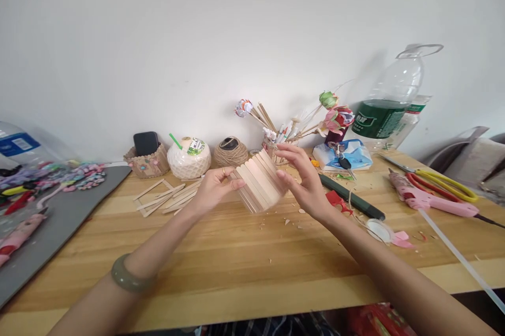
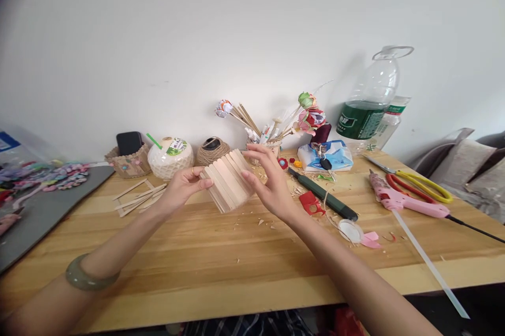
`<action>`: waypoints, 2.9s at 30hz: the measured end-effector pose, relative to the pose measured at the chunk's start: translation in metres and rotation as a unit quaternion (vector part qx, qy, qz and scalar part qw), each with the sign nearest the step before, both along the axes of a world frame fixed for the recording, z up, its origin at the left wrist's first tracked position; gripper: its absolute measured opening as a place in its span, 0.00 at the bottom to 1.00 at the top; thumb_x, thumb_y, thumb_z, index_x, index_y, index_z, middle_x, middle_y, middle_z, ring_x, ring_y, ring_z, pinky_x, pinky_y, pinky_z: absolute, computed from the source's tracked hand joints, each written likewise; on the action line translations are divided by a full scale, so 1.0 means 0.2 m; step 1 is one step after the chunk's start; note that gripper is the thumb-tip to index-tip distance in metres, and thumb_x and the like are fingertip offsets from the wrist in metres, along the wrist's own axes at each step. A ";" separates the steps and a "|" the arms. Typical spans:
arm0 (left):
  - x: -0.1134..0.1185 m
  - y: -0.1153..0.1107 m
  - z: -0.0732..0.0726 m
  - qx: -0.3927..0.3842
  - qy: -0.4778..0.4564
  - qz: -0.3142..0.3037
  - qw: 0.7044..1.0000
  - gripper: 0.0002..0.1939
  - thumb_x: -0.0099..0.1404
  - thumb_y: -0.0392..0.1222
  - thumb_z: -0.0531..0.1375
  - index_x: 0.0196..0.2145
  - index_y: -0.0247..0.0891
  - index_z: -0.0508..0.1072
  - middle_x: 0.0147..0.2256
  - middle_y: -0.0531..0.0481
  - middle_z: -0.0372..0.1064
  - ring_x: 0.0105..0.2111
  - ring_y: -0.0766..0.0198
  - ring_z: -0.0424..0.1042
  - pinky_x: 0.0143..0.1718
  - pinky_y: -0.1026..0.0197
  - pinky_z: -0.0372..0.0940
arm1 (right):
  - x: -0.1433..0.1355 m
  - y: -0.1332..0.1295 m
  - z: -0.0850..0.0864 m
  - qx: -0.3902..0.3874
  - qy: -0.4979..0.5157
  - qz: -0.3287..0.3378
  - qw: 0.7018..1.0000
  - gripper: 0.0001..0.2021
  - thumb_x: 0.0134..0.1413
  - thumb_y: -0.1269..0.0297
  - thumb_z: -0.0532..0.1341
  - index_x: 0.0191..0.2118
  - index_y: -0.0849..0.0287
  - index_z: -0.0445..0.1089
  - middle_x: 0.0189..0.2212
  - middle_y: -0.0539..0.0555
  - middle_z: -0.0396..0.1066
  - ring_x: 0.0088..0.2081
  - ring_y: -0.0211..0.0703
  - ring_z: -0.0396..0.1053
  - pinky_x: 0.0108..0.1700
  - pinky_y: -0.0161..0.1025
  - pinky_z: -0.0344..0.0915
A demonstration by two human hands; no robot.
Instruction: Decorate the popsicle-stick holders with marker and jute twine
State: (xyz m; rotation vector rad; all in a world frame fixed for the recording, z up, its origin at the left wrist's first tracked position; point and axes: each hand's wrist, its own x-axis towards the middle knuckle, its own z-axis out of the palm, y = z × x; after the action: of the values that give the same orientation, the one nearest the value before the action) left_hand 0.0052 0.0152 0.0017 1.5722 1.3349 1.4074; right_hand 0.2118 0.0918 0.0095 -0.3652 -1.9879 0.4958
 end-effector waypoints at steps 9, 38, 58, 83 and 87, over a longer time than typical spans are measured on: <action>0.07 -0.03 0.04 -0.042 -0.155 0.042 0.986 0.17 0.49 0.48 0.66 0.17 0.36 0.65 0.19 0.57 0.60 0.22 0.70 0.56 0.25 0.67 0.53 | 0.05 -0.09 -0.03 0.071 -0.079 0.085 0.991 0.12 0.54 0.68 0.60 0.46 0.55 0.66 0.51 0.60 0.64 0.55 0.50 0.59 0.55 0.51 0.59; 0.11 -0.01 -0.04 -0.083 -0.221 0.095 0.967 0.14 0.49 0.46 0.66 0.18 0.36 0.68 0.21 0.57 0.59 0.24 0.68 0.54 0.26 0.67 0.51 | 0.01 -0.09 -0.14 -0.257 -0.034 0.177 0.949 0.11 0.54 0.68 0.56 0.44 0.51 0.64 0.53 0.53 0.59 0.57 0.47 0.55 0.58 0.50 0.50; 0.12 0.02 -0.08 -0.076 -0.248 0.122 0.958 0.15 0.46 0.49 0.67 0.18 0.37 0.66 0.19 0.58 0.59 0.22 0.69 0.54 0.24 0.66 0.50 | -0.03 -0.12 -0.16 -0.304 0.010 0.145 0.942 0.04 0.53 0.65 0.59 0.36 0.53 0.67 0.51 0.54 0.64 0.55 0.50 0.59 0.53 0.51 0.58; 0.07 0.22 0.03 -0.149 -0.048 0.084 0.984 0.17 0.49 0.53 0.64 0.16 0.37 0.69 0.16 0.55 0.62 0.18 0.66 0.58 0.21 0.64 0.48 | 0.07 0.03 0.07 0.284 -0.308 0.011 0.908 0.16 0.63 0.74 0.45 0.40 0.62 0.71 0.34 0.58 0.73 0.34 0.45 0.70 0.32 0.40 0.67; 0.08 0.26 0.00 -0.101 0.027 0.146 0.984 0.20 0.50 0.52 0.63 0.12 0.39 0.63 0.13 0.57 0.57 0.17 0.66 0.54 0.21 0.63 0.45 | 0.09 0.00 0.05 0.346 -0.316 -0.021 0.883 0.20 0.62 0.77 0.41 0.40 0.67 0.70 0.33 0.63 0.74 0.31 0.47 0.70 0.27 0.41 0.68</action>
State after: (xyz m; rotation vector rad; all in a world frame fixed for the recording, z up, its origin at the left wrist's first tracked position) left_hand 0.0221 0.0667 0.0024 1.3283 1.7383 1.3530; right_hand 0.2291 0.0911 0.0198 -0.1108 -2.6105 -0.4418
